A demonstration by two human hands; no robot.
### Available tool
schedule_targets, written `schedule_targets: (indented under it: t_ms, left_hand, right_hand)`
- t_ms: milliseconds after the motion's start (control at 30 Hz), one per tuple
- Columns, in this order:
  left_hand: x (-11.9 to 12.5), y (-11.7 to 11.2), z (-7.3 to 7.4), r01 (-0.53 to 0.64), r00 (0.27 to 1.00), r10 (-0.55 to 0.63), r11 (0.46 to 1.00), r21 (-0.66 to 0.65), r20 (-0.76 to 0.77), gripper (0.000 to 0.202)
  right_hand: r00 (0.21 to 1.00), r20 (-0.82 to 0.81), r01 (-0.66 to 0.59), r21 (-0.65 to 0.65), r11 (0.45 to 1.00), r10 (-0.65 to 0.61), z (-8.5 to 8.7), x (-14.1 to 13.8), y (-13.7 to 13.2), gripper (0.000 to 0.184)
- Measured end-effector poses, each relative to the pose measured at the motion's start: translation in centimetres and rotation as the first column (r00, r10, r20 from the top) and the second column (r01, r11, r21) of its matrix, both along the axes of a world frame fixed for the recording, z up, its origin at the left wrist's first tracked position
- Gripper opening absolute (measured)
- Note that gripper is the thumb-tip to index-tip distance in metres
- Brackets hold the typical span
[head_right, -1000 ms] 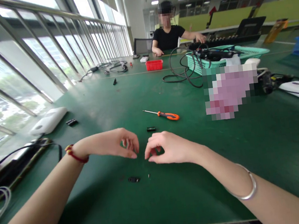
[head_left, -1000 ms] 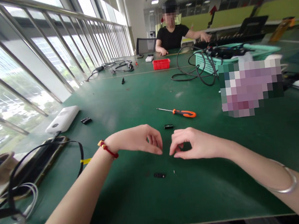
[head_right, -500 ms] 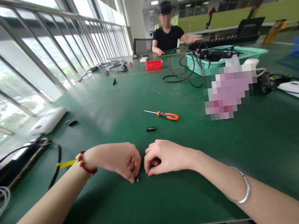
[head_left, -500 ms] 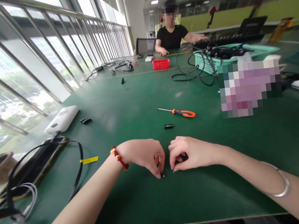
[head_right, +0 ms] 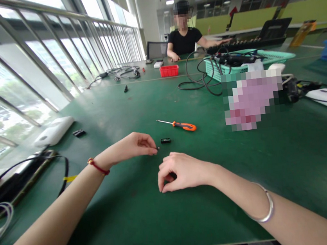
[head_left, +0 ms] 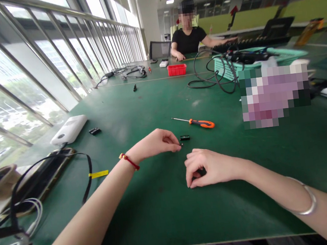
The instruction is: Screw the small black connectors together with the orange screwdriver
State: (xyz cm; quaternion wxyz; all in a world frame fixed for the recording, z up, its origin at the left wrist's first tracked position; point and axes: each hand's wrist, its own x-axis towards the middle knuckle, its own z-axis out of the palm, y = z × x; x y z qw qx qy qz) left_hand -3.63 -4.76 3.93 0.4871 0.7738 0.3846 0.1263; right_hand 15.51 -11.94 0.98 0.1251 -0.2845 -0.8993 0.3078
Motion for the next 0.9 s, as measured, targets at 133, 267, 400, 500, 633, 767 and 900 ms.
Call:
schedule_targets:
  t_ms: [133,267,400,500,633,767,900]
  left_hand:
    - [1.1,-0.1,-1.4,-0.245,0.926,0.293,0.946,-0.211,0.24,0.023]
    - [1.7,-0.6,-2.0,-0.318,0.863,0.419,0.885,-0.341,0.281,0.022]
    - [1.9,-0.9,-1.9,-0.325,0.784,0.513,0.819,-0.472,0.35,0.016]
    - [2.3,-1.2,-1.8,-0.311,0.714,0.601,0.732,-0.606,0.36,0.009]
    - [3.3,-2.0,-1.6,-0.329,0.629,0.703,0.627,-0.706,0.331,0.004]
    - [4.0,-2.7,-1.7,-0.302,0.61,0.721,0.595,-0.745,0.329,0.008]
    - [4.2,-2.9,-2.0,-0.28,0.607,0.722,0.586,-0.76,0.333,0.009]
  right_hand:
    - [1.0,-0.002,0.02,0.008,1.0,-0.02,-0.1,-0.1,-0.2,0.006]
    - [0.994,-0.045,0.098,-0.019,0.995,-0.099,-0.1,-0.4,-0.5,0.005]
    - [0.904,-0.221,0.355,-0.086,0.931,-0.365,-0.5,-0.2,0.1,0.004]
    - [0.766,-0.39,0.586,0.097,0.805,-0.511,-0.7,0.2,0.7,0.005]
    - [0.696,-0.483,0.708,0.336,0.621,-0.532,-0.7,0.7,1.0,0.007]
    - [0.718,-0.464,0.696,0.454,0.557,-0.519,-0.6,0.9,1.2,0.007]
    - [0.731,-0.44,0.682,0.489,0.544,-0.521,-0.7,1.0,1.3,0.006]
